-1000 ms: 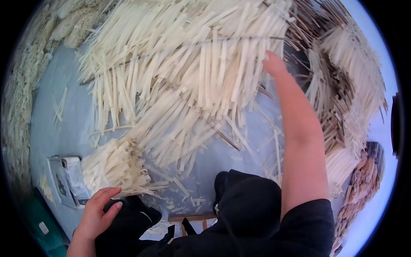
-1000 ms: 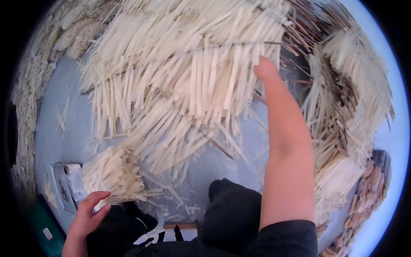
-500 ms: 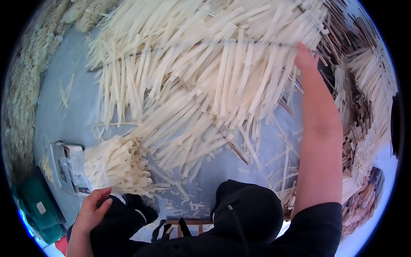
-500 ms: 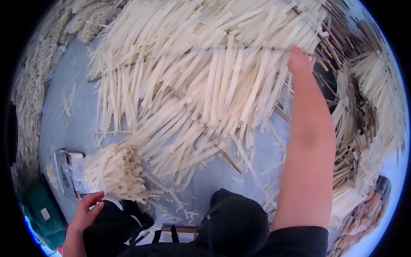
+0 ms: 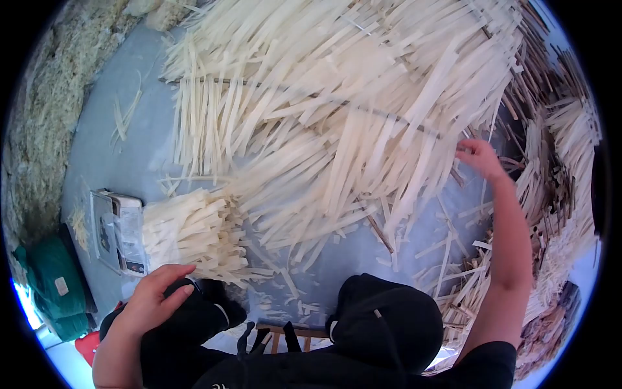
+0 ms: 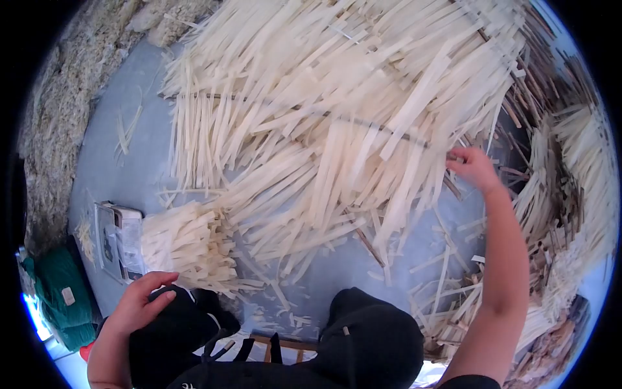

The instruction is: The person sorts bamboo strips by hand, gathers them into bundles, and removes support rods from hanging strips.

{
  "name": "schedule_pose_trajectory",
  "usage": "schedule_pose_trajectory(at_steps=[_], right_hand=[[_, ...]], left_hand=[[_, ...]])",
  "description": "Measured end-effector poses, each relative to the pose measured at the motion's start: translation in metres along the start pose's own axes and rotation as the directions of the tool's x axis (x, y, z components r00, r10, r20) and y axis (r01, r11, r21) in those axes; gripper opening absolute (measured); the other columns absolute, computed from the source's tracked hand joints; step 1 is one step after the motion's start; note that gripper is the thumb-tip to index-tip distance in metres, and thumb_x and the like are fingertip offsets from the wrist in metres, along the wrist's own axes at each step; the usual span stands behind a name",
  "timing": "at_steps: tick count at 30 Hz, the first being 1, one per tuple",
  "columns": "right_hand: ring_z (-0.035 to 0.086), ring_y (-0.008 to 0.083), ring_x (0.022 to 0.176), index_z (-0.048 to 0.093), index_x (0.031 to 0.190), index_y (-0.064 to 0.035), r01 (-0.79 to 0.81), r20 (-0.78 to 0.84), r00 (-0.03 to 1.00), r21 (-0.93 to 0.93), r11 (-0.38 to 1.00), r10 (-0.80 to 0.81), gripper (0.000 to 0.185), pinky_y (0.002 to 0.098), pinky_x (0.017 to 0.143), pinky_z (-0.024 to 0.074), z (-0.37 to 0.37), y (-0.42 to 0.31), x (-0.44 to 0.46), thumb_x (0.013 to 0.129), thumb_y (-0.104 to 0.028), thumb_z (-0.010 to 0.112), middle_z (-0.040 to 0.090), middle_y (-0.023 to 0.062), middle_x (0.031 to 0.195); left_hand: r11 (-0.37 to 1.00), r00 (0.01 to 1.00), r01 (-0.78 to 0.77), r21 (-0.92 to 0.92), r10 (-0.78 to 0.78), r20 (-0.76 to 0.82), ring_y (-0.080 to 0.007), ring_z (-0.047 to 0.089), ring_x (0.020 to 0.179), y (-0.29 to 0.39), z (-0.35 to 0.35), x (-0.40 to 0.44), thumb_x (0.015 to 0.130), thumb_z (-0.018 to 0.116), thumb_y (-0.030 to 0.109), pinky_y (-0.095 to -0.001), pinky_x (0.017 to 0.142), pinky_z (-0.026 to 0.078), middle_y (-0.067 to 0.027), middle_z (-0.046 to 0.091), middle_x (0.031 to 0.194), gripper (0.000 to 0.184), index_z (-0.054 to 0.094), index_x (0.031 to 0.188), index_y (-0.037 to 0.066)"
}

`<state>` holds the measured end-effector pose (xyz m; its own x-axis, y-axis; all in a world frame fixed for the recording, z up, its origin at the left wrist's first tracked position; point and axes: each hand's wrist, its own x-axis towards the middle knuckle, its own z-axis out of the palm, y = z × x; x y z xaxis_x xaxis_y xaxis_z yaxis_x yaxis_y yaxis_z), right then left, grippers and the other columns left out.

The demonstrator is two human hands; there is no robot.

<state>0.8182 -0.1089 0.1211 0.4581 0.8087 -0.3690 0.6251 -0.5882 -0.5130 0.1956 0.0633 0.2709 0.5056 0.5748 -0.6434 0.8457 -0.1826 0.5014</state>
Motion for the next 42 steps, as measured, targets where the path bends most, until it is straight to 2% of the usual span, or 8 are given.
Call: schedule_pose_trajectory(at_steps=[6,11,20,25,29,33,36,42], right_hand=[[0.054,0.0091,0.063,0.070,0.098,-0.0036,-0.006,-0.183,0.983,-0.012,1.000,0.003,0.025,0.0263,0.060,0.0440,0.050,-0.009,-0.085,0.077,-0.018,0.072,0.066,0.0030,0.073],[0.054,0.0095,0.060,0.069,0.097,-0.0031,-0.025,-0.265,0.963,0.116,0.993,0.056,0.027,0.0266,0.059,0.0441,0.064,-0.014,-0.161,0.076,-0.019,0.074,0.065,0.0041,0.071],[0.051,0.0059,0.060,0.071,0.097,-0.0050,-0.073,-0.384,0.909,0.242,0.967,0.165,0.023,0.0229,0.059,0.0418,0.098,-0.016,-0.313,0.077,-0.015,0.073,0.063,-0.0020,0.069],[0.044,0.0031,0.060,0.071,0.099,-0.0022,0.027,-0.436,0.881,0.437,0.899,0.185,0.021,0.0200,0.058,0.0375,0.098,-0.035,-0.385,0.078,-0.009,0.071,0.058,-0.0063,0.068],[0.040,0.0014,0.060,0.070,0.099,-0.0011,-0.081,-0.431,0.857,0.431,0.899,0.284,0.021,0.0199,0.054,0.0320,0.097,-0.019,-0.440,0.078,-0.006,0.071,0.055,-0.0088,0.070],[0.043,0.0024,0.060,0.070,0.096,-0.0018,-0.048,-0.457,0.852,0.415,0.909,0.254,0.019,0.0226,0.054,0.0352,0.124,0.018,-0.459,0.078,-0.008,0.070,0.056,-0.0071,0.069],[0.051,0.0074,0.057,0.073,0.093,-0.0085,-0.253,-0.358,0.860,0.318,0.914,0.363,0.023,0.0251,0.057,0.0435,0.158,0.051,-0.456,0.073,-0.020,0.076,0.061,-0.0012,0.064],[0.058,0.0112,0.059,0.072,0.089,-0.0088,-0.241,-0.364,0.859,0.332,0.912,0.360,0.023,0.0273,0.060,0.0464,0.181,0.053,-0.453,0.072,-0.024,0.075,0.063,0.0035,0.065]], left_hand=[[0.995,0.994,-0.096,0.010,0.095,0.048,-0.0253,0.062,0.101,-0.003,0.010,-0.014,0.087,0.066,0.013,-0.0334,0.089,0.048,-0.0137,0.064,0.109,0.037,0.059,0.122,0.004],[0.924,0.927,-0.371,0.094,0.362,0.100,-0.0293,0.062,0.098,-0.003,0.016,-0.032,0.087,0.065,0.016,-0.0349,0.086,0.049,-0.0144,0.063,0.108,0.038,0.058,0.123,0.006],[0.867,0.877,-0.479,0.137,0.466,0.115,-0.0330,0.061,0.100,-0.005,0.020,-0.063,0.089,0.063,0.022,-0.0371,0.086,0.049,-0.0158,0.063,0.110,0.037,0.059,0.122,0.008],[0.870,0.878,-0.478,0.117,0.477,0.038,-0.0286,0.062,0.098,-0.015,0.022,-0.061,0.089,0.063,0.024,-0.0348,0.085,0.049,-0.0143,0.065,0.109,0.034,0.062,0.119,0.007],[0.884,0.890,-0.455,0.107,0.456,0.016,-0.0198,0.063,0.095,-0.028,0.031,-0.053,0.090,0.063,0.022,-0.0321,0.084,0.048,-0.0097,0.067,0.108,0.035,0.061,0.121,0.007],[0.902,0.903,-0.424,0.083,0.428,-0.043,-0.0184,0.062,0.094,-0.036,0.035,-0.050,0.090,0.062,0.021,-0.0301,0.083,0.048,-0.0098,0.067,0.108,0.034,0.062,0.121,0.007],[0.907,0.911,-0.406,0.112,0.411,-0.028,-0.0186,0.063,0.090,-0.046,0.038,-0.043,0.090,0.062,0.022,-0.0308,0.082,0.050,-0.0103,0.068,0.107,0.036,0.061,0.121,0.006],[0.920,0.931,-0.350,0.176,0.363,-0.046,-0.0160,0.063,0.092,-0.048,0.035,-0.031,0.091,0.062,0.020,-0.0302,0.084,0.050,-0.0096,0.067,0.109,0.037,0.059,0.124,0.003]])
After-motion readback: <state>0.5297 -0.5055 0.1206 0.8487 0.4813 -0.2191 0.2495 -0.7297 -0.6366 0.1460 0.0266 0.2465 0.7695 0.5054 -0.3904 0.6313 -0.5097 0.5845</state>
